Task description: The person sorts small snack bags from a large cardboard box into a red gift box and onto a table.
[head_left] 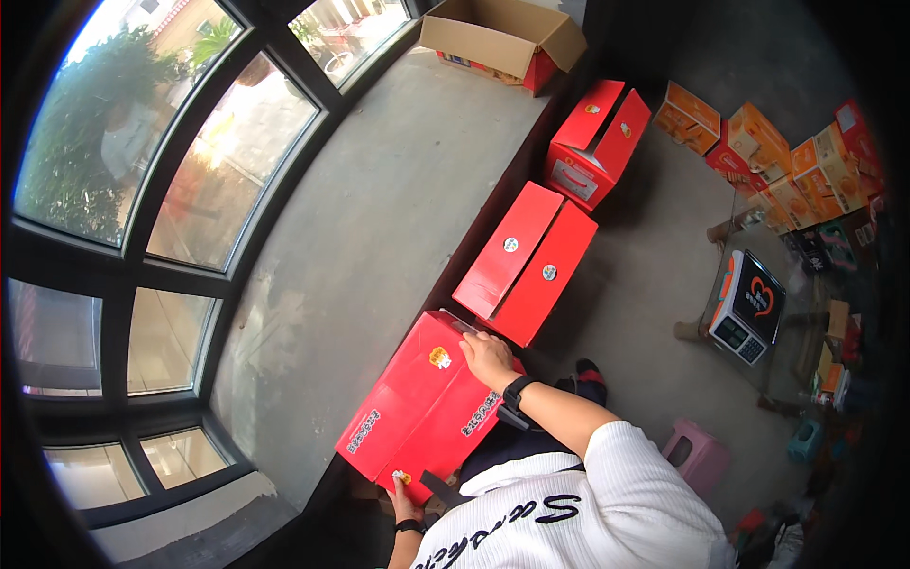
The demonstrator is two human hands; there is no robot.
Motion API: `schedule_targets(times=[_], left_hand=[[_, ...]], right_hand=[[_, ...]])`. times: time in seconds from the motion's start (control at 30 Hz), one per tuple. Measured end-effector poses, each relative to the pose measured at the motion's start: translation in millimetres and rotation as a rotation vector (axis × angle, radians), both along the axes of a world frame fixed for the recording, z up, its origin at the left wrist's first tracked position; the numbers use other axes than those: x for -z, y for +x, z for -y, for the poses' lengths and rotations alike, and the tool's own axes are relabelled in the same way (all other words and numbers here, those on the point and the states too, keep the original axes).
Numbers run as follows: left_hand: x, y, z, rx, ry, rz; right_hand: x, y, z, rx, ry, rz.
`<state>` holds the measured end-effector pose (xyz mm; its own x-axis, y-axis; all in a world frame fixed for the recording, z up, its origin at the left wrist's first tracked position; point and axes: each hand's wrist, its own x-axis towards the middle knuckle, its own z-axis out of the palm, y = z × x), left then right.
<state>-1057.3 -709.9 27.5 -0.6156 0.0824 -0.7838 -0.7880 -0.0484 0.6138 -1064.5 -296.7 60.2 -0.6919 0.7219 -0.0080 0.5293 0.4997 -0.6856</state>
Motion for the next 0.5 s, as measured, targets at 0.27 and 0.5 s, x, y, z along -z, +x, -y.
schedule_targets(times=[0.27,0.5], left_hand=[[-28,9,-32,0.015,0.075,-0.031],[-18,-1,-25,0.302,-1.235,-0.351]], right_hand=[[5,-18,-3,-0.089,0.076,-0.171],[-1,-23,2,-0.116,0.248,-0.008]])
